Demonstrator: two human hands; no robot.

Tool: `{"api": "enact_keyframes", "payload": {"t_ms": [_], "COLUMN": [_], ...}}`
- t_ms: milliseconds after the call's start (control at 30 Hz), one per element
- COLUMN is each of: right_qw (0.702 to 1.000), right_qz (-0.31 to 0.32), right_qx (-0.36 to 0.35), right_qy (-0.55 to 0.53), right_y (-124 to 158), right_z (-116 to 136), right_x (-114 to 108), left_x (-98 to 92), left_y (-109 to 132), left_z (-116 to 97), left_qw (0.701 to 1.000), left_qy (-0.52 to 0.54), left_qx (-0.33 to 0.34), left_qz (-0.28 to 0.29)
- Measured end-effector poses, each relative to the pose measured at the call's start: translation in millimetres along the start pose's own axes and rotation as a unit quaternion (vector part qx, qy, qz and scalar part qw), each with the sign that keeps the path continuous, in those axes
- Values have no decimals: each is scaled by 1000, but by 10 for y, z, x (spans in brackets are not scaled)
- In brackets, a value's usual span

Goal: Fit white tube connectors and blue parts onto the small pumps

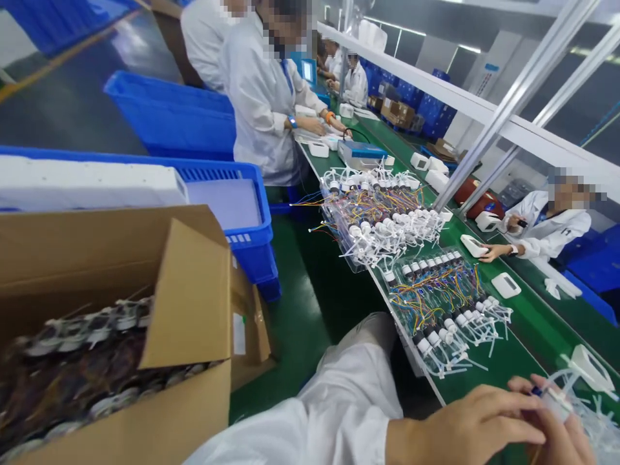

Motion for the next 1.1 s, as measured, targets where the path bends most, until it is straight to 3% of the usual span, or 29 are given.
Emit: {"api": "enact_keyframes", "payload": {"t_ms": [100, 233, 300, 400, 533, 633, 733, 1100], "right_qw": [994, 985, 979, 970, 947, 932, 926, 912], "right_qz": [62, 157, 196, 236, 263, 279, 290, 309], "right_qx": [21, -5, -16, -46, -108, -123, -117, -118], "right_qy": [-84, -74, -45, 39, 149, 196, 211, 243], "right_y": [-239, -587, -766, -1000, -1199, -1291, -1357, -1416], "right_z": [535, 1070, 1161, 1140, 997, 845, 711, 546], "right_x": [505, 1369, 1779, 2310, 2840, 3093, 3234, 3304], "left_x": [-218, -564, -802, -1061, -998, -905, -895, -797], "left_y": [357, 654, 729, 924, 1441, 1987, 2318, 2198], "left_z": [-15, 13, 132, 455, 956, 1339, 1576, 1782], "left_qw": [997, 992, 983, 955, 931, 896, 873, 889], "left_qy": [0, 3, -22, -31, -16, -50, -76, -72], "left_qx": [5, 25, -4, -112, -241, -357, -409, -407], "left_qz": [-79, -127, -183, -274, -274, -259, -253, -200]}}
Point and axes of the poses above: each hand's wrist, its own y-axis away from the middle knuckle, its own x-axis out of the palm, z = x × y, the point moved 7 cm from there along -y, towards the middle knuckle, and after that the axes turned 6 degrees about x, right-handed, at the moved point
